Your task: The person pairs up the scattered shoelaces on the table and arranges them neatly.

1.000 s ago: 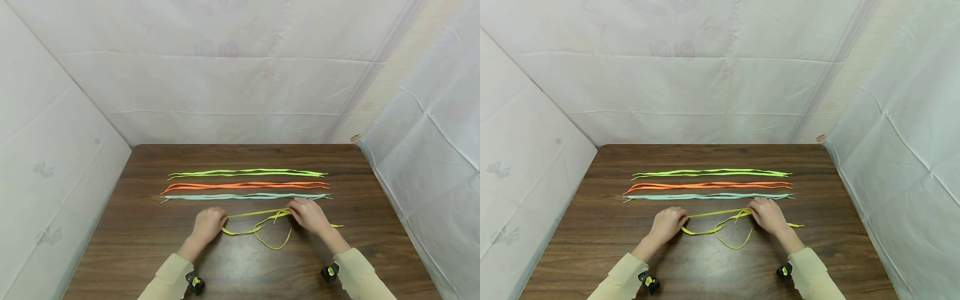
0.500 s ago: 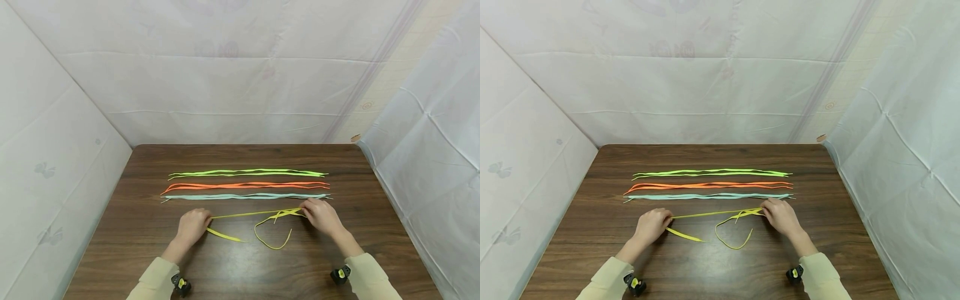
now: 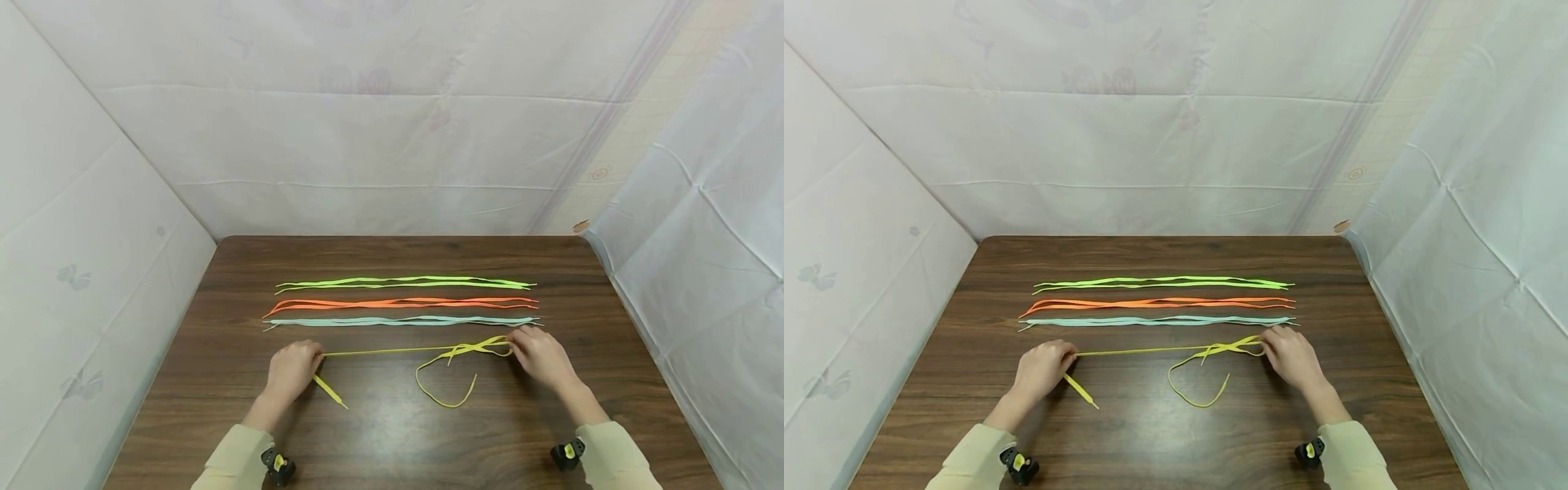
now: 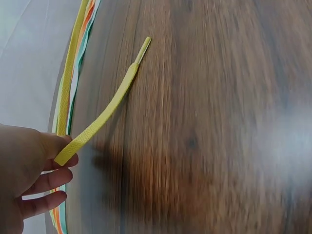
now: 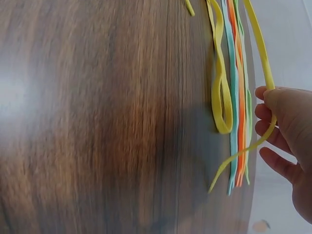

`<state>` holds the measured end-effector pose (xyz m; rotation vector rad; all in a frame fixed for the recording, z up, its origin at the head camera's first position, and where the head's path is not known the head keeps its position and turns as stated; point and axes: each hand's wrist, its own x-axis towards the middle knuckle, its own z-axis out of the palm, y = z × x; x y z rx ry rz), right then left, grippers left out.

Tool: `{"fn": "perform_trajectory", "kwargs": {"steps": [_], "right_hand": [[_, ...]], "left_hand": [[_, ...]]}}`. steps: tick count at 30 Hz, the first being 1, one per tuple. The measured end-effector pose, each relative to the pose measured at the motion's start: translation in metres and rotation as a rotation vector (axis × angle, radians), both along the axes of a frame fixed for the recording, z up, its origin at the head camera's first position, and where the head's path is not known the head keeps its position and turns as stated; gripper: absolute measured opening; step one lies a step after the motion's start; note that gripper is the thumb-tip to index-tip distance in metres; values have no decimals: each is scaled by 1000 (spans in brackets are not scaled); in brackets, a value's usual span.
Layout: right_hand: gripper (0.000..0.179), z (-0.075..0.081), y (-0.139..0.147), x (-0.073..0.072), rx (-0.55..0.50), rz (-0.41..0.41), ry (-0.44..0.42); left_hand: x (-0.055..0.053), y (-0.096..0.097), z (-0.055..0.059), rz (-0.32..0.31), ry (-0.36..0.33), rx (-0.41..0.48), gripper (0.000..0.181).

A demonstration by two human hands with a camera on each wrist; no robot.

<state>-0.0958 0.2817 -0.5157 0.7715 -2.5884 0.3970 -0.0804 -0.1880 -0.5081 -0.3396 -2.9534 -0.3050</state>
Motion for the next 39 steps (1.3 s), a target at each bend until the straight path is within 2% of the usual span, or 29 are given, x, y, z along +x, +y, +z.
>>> {"fn": "perform_trajectory", "kwargs": {"steps": [6,11,15,19,27,39], "right_hand": [[16,1,11,2,7,-66,-36],[15,-2,20,3,5,-112,-66],[14,-6,26,3,-2,-126,-72],[15,-10,31,3,-1,-143,-52],[17,-7,39,4,-1,-160,-17],[16,-9,45,3,-9,-211,-59]], "left_hand": [[1,-17,-3,36,-31,-3,6],[2,-31,-2,50,-12,7,6],[2,-42,-1,55,6,3,7],[0,-54,0,66,-13,-5,8],[-1,-72,4,77,-20,-14,9],[-2,-90,8,150,-49,-16,10]]}}
